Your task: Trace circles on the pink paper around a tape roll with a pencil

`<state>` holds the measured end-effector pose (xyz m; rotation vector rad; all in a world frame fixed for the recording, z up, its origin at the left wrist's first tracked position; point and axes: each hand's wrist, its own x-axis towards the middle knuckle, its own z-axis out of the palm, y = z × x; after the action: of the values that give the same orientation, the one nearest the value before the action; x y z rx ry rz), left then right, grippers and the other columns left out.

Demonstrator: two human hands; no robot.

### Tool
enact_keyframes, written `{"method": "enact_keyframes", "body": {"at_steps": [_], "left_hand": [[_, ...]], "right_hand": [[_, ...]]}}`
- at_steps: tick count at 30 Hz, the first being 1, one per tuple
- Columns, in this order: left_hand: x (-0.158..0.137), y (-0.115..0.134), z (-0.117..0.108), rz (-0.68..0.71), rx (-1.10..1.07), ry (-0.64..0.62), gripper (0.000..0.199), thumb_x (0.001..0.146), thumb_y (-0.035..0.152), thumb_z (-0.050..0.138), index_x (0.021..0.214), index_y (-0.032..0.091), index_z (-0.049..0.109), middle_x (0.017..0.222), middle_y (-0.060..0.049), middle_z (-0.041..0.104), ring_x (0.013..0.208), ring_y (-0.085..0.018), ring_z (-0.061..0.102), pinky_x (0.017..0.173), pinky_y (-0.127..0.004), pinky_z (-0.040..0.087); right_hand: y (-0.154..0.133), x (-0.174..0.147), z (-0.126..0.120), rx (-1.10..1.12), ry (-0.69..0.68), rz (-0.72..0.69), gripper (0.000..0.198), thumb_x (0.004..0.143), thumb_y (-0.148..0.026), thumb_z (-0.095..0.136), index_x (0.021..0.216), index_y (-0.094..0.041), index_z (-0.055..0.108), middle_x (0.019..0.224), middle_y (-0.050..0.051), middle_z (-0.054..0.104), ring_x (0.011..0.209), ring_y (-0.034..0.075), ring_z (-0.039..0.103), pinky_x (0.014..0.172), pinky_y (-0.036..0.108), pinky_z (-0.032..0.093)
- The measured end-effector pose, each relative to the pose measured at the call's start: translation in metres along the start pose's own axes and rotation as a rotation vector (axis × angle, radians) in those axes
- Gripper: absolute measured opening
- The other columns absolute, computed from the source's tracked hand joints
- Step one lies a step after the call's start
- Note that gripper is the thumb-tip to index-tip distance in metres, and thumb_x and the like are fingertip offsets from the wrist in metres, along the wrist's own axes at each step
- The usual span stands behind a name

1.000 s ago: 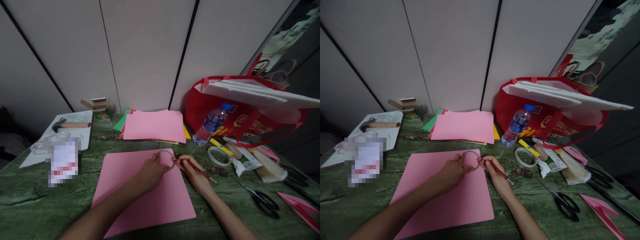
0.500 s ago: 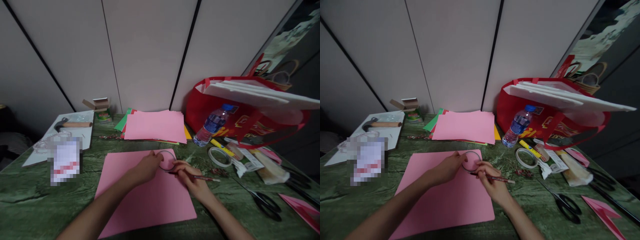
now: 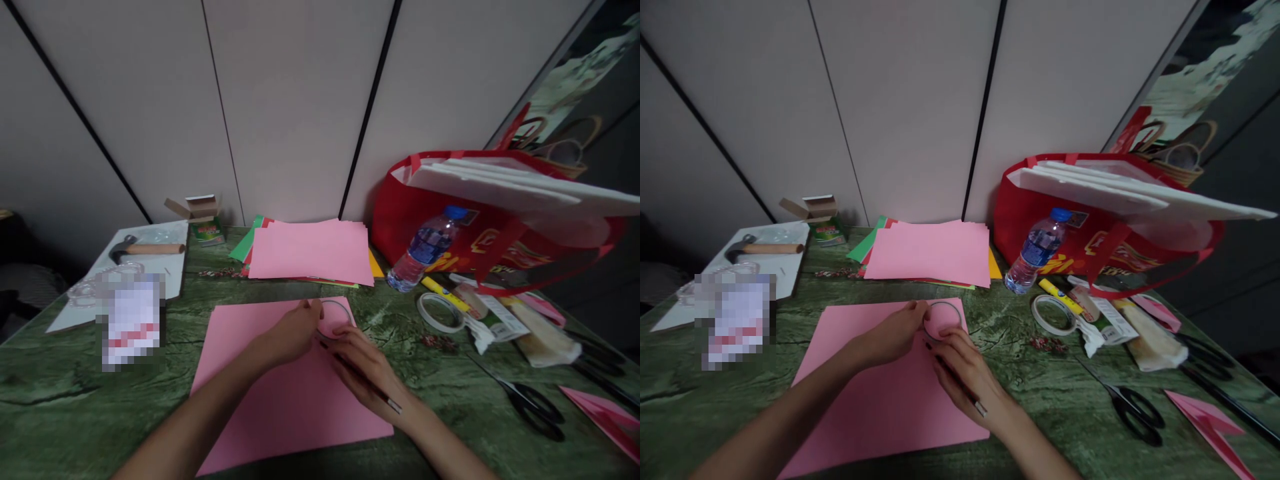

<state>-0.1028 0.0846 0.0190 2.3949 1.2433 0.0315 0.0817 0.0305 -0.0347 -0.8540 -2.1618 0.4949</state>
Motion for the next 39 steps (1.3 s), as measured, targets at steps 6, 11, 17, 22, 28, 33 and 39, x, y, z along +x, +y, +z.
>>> {"method": "enact_keyframes", "body": {"at_steps": [6,11,17,22,28,33,39], "left_hand": [[-0.001,0.002,0.002,-0.018,0.024,0.016,0.036,0.071,-0.004,0.04,0.103,0.013,0.039,0.103,-0.013,0.056,0.091,-0.022,0.055,0.073,-0.031,0.044],[-0.002,0.003,0.003,0.001,0.053,-0.009,0.033,0.072,-0.004,0.038,0.099,0.012,0.044,0.095,-0.012,0.057,0.086,-0.023,0.054,0.068,-0.031,0.044],[0.001,-0.001,0.012,0.146,0.166,0.011,0.038,0.075,-0.002,0.04,0.104,0.018,0.053,0.103,-0.008,0.056,0.094,-0.023,0.05,0.073,-0.031,0.045],[0.001,-0.003,0.02,0.184,0.216,0.059,0.045,0.084,0.007,0.038,0.121,0.028,0.053,0.109,-0.009,0.054,0.095,-0.024,0.048,0.074,-0.032,0.047],[-0.001,0.005,0.018,0.199,0.252,0.032,0.043,0.09,0.013,0.036,0.123,0.034,0.054,0.11,-0.01,0.054,0.099,-0.026,0.049,0.072,-0.032,0.048],[0.0,0.005,0.021,0.217,0.241,0.058,0.041,0.09,0.015,0.039,0.124,0.033,0.055,0.104,-0.011,0.057,0.104,-0.028,0.048,0.076,-0.033,0.048],[0.0,0.005,0.022,0.226,0.25,0.064,0.043,0.09,0.012,0.037,0.121,0.034,0.058,0.106,-0.012,0.056,0.105,-0.029,0.048,0.072,-0.033,0.047]], "right_hand": [[0.0,-0.001,0.001,0.015,-0.029,0.023,0.026,0.088,-0.011,0.048,0.111,-0.021,0.054,0.101,0.01,0.06,0.114,0.024,0.049,0.103,0.045,0.04],[-0.001,-0.001,0.001,0.03,-0.029,0.02,0.023,0.089,-0.012,0.045,0.109,-0.022,0.054,0.1,0.011,0.059,0.113,0.024,0.05,0.1,0.045,0.042],[0.001,-0.001,-0.002,0.017,-0.004,0.038,0.016,0.088,-0.013,0.047,0.099,-0.022,0.057,0.098,0.01,0.06,0.113,0.024,0.051,0.098,0.043,0.044],[0.002,-0.001,-0.007,0.069,0.03,0.066,0.013,0.087,-0.014,0.048,0.089,-0.023,0.057,0.086,0.007,0.061,0.101,0.022,0.057,0.089,0.038,0.048],[0.008,-0.001,-0.01,0.104,0.091,0.083,0.012,0.083,-0.013,0.051,0.082,-0.023,0.058,0.079,0.004,0.063,0.088,0.02,0.06,0.077,0.033,0.05],[0.01,0.001,-0.016,0.125,0.132,0.118,0.012,0.082,-0.015,0.051,0.08,-0.023,0.059,0.081,0.005,0.064,0.083,0.02,0.061,0.071,0.031,0.05],[0.017,-0.003,-0.025,0.152,0.113,0.177,0.014,0.08,-0.014,0.05,0.079,-0.022,0.062,0.085,0.006,0.066,0.086,0.02,0.063,0.073,0.031,0.05]]}}
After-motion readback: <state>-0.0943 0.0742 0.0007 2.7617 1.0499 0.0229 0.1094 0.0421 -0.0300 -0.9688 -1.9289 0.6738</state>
